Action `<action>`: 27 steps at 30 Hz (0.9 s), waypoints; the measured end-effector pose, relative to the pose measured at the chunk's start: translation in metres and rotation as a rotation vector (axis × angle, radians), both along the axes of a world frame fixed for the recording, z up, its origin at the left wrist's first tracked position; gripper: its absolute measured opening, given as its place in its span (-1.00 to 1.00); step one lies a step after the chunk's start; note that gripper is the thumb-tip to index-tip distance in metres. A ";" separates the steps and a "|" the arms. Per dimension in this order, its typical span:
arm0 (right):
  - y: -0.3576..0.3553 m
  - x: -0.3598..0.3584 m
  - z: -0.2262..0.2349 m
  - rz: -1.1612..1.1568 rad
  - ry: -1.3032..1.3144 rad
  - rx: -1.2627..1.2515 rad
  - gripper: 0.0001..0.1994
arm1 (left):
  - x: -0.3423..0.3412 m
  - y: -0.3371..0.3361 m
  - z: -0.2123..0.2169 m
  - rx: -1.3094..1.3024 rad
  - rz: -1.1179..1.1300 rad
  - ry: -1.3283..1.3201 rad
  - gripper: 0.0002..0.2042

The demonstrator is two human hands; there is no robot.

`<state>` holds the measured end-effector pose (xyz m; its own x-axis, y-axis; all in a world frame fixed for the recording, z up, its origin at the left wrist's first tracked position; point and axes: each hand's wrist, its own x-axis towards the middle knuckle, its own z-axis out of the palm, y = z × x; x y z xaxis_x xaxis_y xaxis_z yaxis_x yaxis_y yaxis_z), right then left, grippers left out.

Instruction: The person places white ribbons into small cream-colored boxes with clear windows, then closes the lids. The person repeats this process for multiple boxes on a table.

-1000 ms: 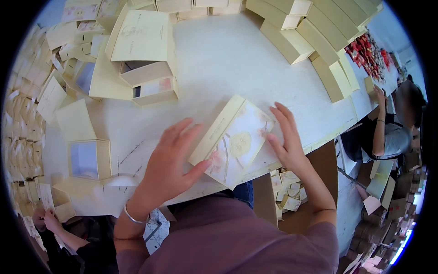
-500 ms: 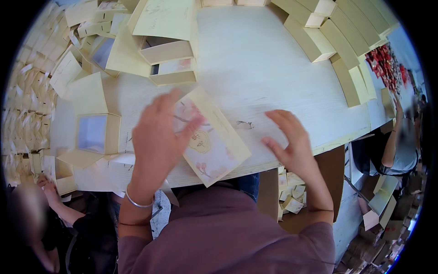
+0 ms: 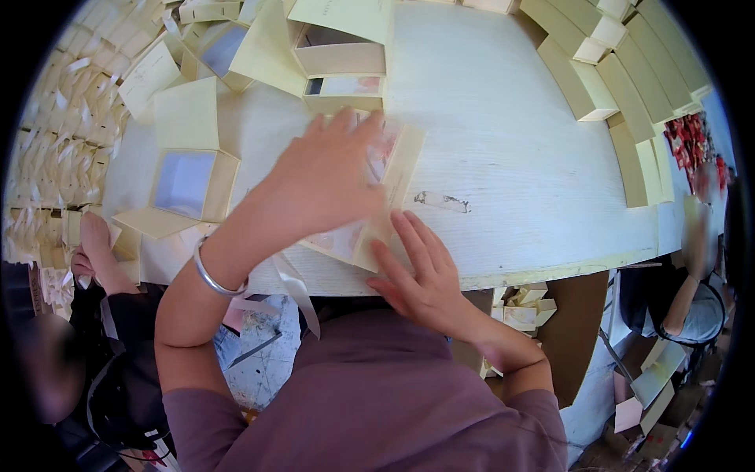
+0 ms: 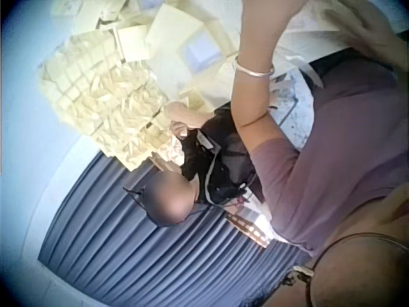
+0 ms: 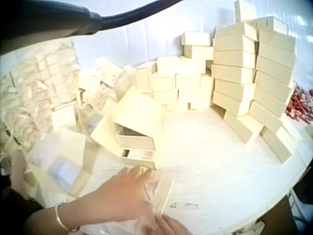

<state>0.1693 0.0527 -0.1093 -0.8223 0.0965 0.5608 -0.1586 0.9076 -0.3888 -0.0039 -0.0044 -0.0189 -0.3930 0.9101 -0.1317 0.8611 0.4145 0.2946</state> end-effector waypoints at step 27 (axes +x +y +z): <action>0.036 0.023 0.033 -0.274 -0.012 -0.185 -0.56 | -0.031 -0.045 -0.042 0.259 0.550 -1.530 -0.54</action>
